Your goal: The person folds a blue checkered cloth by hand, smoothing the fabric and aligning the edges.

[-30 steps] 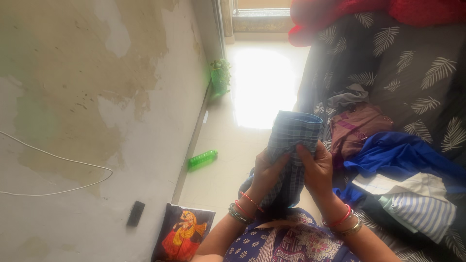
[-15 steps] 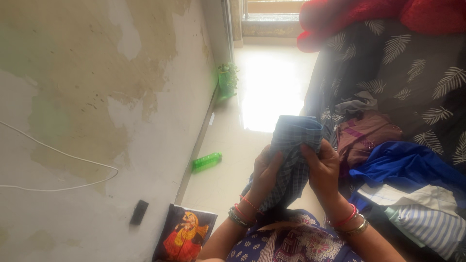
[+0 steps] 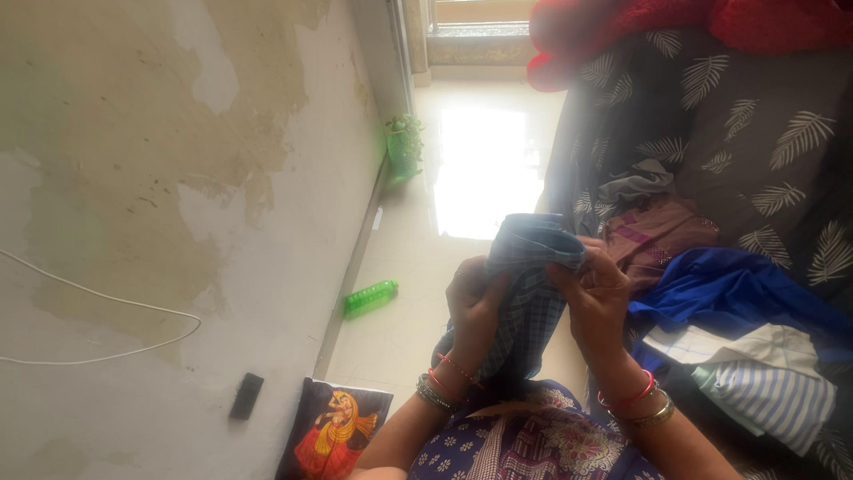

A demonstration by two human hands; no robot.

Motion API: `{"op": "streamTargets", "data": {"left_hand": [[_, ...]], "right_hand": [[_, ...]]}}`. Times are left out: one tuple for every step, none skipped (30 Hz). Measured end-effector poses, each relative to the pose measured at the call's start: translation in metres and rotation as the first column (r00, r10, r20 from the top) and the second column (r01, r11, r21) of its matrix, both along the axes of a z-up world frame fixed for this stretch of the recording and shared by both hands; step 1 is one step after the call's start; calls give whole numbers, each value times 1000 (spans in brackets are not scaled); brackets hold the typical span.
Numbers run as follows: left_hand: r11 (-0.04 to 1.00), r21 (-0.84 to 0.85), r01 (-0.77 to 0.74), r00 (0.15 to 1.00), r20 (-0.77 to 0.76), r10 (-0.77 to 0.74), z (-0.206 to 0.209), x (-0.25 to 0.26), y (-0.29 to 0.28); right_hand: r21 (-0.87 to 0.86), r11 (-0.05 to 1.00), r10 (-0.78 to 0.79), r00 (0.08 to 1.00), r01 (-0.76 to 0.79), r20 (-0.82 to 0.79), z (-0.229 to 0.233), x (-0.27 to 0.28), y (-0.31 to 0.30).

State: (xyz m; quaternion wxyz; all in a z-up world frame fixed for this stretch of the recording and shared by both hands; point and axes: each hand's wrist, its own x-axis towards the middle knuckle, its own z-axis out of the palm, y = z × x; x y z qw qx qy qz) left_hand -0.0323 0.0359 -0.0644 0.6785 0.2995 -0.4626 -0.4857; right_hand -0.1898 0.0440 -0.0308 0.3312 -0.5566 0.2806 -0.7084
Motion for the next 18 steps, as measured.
{"op": "streamTargets", "data": {"left_hand": [[1000,6,1,1000,-27,0,-1,-1,-1],[1000,5,4,1000,-24,-4,-2,-1,-1],[997,-43,57,997,-51,-59,-2,-1,0],[990,-92,108,990,-76,-115,-2,0,1],[990,-89,109,991,-74,-116,-2,0,2],[981,-104,166,981,-86,-175,-1,1,4],[968,-119,221,968,-98,-233,-1,2,5],[969,-115,220,968,-98,-232,0,3,5],[962,-148,232,969,-55,-242,0,4,6],[953,-179,244,968,-11,-250,0,6,7],[955,-175,240,969,-13,-246,1,8,7],[950,-142,278,953,-86,-292,2,10,8],[941,-114,318,929,-160,-333,2,14,9],[942,-111,316,930,-162,-330,2,19,10],[971,-92,219,976,7,-220,3,25,11],[989,-88,119,979,177,-102,4,30,13],[989,-84,120,979,177,-104,6,33,14],[978,-138,158,967,224,-124,8,35,13]], "right_hand": [[40,997,70,995,-73,77,-2,0,1],[73,986,136,978,-149,156,-3,1,2],[73,986,134,978,-147,159,-4,2,3],[94,987,117,979,-134,167,-4,3,4],[117,986,101,979,-122,175,-4,4,5],[119,985,100,979,-122,178,-3,5,5],[133,981,113,972,-142,204,-3,7,4],[147,976,126,965,-162,230,-3,9,4],[153,974,127,965,-165,231,-5,11,5],[153,976,124,969,-158,212,-6,13,5],[152,977,122,974,-152,193,-8,15,5],[156,975,125,973,-156,193,-10,15,5],[142,976,140,976,-164,167,-10,14,5],[127,977,154,978,-173,142,-11,13,5],[131,976,154,978,-173,143,-10,10,5],[138,961,209,954,-241,214,-7,7,3],[139,942,259,923,-307,285,-4,6,1],[143,941,256,923,-306,286,0,6,-1]]}}
